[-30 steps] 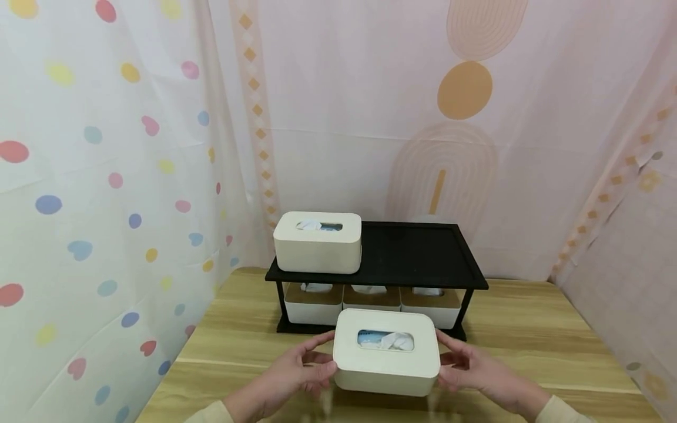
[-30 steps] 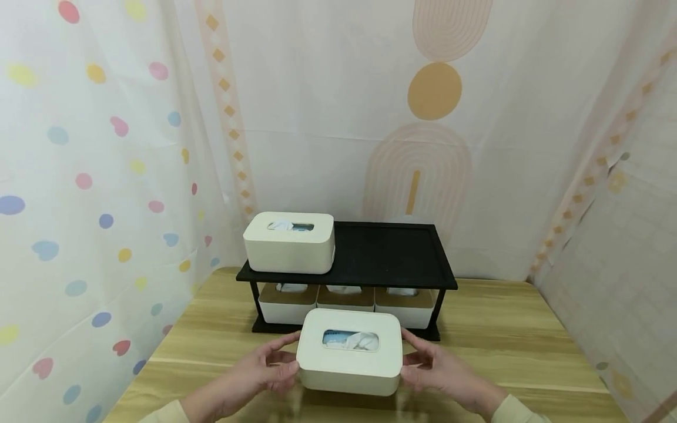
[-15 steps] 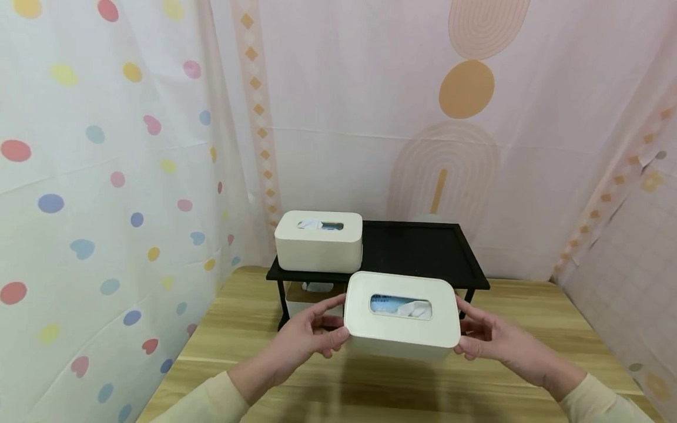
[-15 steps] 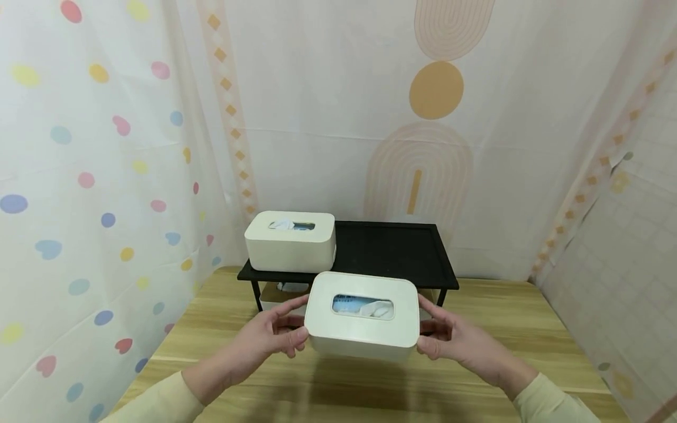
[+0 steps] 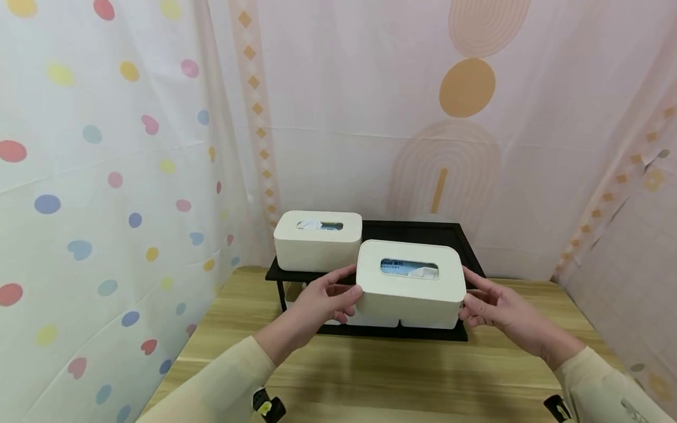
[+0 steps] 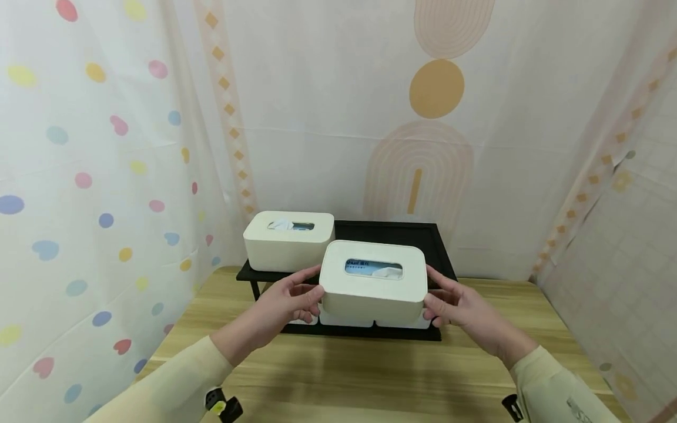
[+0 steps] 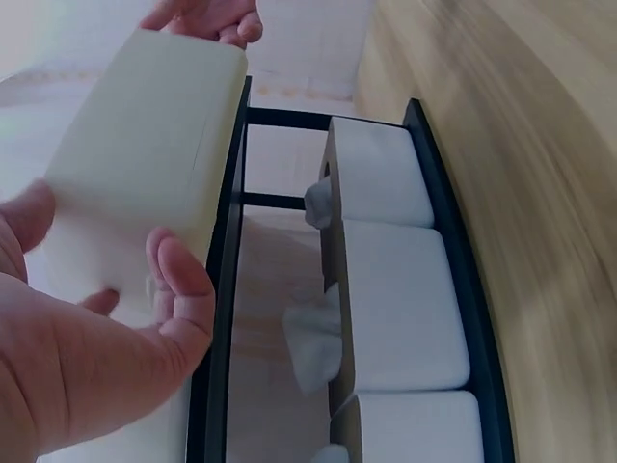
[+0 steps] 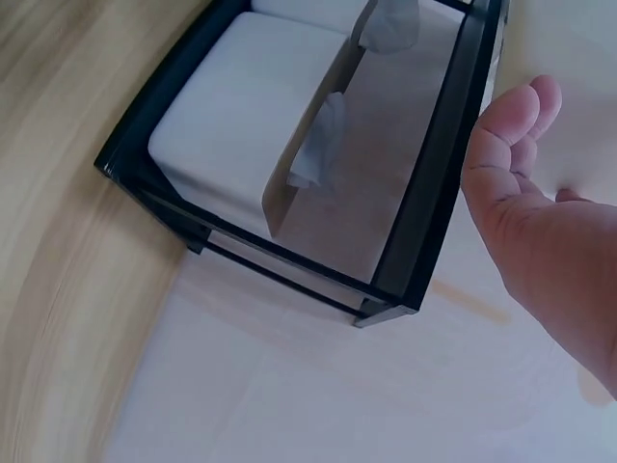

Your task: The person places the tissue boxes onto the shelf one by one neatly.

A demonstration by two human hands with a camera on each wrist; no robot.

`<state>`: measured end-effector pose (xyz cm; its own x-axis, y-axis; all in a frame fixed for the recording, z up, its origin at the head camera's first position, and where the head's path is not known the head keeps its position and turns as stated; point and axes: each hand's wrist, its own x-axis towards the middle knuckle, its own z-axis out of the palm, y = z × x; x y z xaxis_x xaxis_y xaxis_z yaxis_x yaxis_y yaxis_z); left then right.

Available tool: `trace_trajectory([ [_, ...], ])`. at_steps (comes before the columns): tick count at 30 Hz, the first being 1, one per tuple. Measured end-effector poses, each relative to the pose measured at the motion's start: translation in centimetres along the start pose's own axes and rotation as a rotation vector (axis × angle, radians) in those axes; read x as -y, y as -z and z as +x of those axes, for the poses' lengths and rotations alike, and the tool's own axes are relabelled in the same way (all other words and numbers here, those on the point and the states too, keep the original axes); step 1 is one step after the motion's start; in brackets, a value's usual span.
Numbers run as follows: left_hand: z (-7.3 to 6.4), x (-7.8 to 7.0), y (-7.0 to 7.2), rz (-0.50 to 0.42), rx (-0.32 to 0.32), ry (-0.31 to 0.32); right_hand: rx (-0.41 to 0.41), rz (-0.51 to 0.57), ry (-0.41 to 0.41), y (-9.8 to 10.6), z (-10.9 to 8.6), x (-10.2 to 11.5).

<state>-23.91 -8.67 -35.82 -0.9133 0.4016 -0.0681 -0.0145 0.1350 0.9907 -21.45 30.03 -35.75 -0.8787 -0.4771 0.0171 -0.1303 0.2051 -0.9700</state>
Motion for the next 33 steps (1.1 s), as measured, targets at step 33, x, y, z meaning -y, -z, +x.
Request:
trace_trajectory([
  [33,0.6,0.7,-2.9,1.403,-0.51,-0.698,-0.935,-1.111,0.773,-3.3,3.1,-0.6],
])
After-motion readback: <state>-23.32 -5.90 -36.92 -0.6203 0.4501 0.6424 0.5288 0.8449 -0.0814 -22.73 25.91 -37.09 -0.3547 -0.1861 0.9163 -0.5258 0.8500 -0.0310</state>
